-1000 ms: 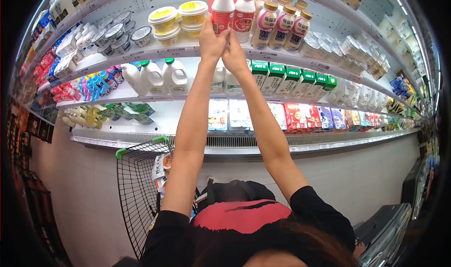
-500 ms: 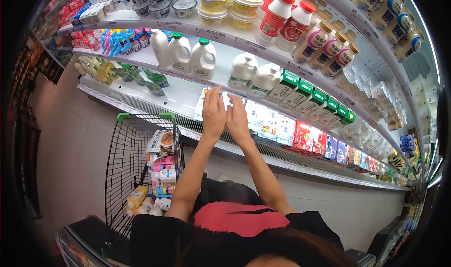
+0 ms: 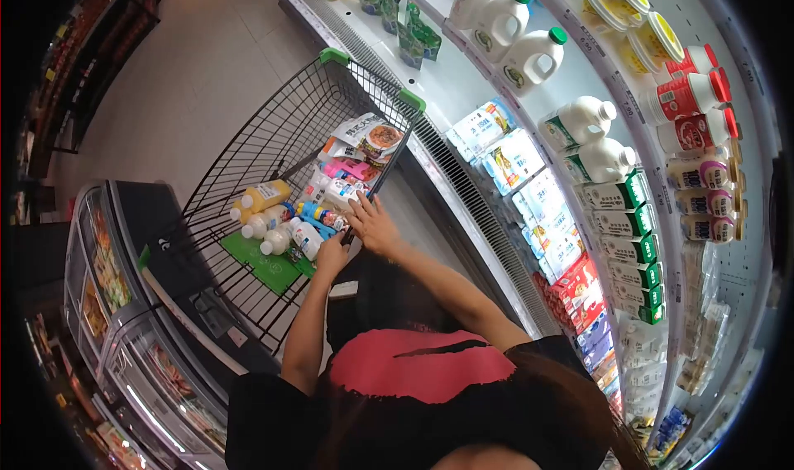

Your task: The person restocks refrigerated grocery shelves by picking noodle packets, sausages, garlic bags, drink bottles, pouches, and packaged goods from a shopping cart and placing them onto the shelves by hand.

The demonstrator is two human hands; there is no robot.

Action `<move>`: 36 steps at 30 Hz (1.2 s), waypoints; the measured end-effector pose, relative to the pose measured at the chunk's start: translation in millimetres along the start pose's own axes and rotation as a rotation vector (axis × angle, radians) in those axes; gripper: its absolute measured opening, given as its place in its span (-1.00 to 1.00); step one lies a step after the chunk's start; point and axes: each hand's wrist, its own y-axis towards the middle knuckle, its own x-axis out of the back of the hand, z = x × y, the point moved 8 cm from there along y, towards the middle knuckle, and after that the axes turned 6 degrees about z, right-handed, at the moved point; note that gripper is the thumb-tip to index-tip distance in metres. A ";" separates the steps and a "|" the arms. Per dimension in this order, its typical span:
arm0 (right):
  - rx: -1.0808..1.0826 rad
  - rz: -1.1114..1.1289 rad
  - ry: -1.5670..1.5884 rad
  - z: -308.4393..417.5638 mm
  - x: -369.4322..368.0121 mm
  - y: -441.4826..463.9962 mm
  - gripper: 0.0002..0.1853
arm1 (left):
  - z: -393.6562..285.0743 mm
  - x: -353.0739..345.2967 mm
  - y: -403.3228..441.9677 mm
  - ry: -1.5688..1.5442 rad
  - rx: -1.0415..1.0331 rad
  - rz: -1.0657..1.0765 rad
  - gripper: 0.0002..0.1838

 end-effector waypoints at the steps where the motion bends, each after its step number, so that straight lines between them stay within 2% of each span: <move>1: -0.018 0.019 0.009 -2.0 -4.1 4.0 -0.52 | 3.0 -3.3 4.3 0.031 -0.019 -0.004 -0.65; 3: -0.013 -0.070 -0.022 -0.6 5.8 9.1 -0.57 | -4.6 5.2 7.1 0.025 0.014 0.048 -0.63; 6: -0.054 0.004 -0.048 -3.5 11.5 27.1 -0.55 | 0.1 11.8 19.8 0.031 0.034 0.056 -0.63; 7: -0.038 -0.062 -0.054 -3.1 19.3 33.8 -0.58 | -1.2 13.6 25.5 0.052 0.019 0.071 -0.62; 10: -0.086 0.011 -0.040 -7.7 21.5 62.6 -0.64 | -0.4 27.4 41.4 0.060 0.023 0.084 -0.60; 11: -0.082 0.021 -0.044 -9.2 23.7 73.7 -0.59 | 0.2 33.1 47.8 0.055 0.032 0.075 -0.64; 16: -0.112 0.066 -0.096 -14.6 27.8 123.9 -0.59 | 7.2 64.4 77.0 0.038 0.005 0.037 -0.68; 18: -0.109 0.127 -0.111 -16.5 25.6 145.0 -0.58 | 15.6 74.5 91.1 0.031 0.051 0.076 -0.65; 19: -0.112 0.124 -0.121 -14.4 25.1 156.4 -0.58 | 13.0 86.5 95.2 0.027 -0.023 0.009 -0.63; 24: -0.185 0.256 -0.063 -30.8 39.7 223.1 -0.53 | 17.9 127.4 144.4 0.009 -0.052 0.065 -0.53; 27: -0.225 0.331 -0.007 -23.5 44.0 262.3 -0.45 | 54.1 129.2 177.9 0.019 -0.084 0.071 -0.47; 31: -0.194 0.273 0.022 -21.1 53.4 305.4 -0.46 | 72.5 160.2 205.5 0.030 -0.043 0.045 -0.45; 36: -0.148 0.222 -0.073 -24.0 42.6 367.3 -0.57 | 92.6 187.8 246.3 -0.024 -0.059 0.003 -0.44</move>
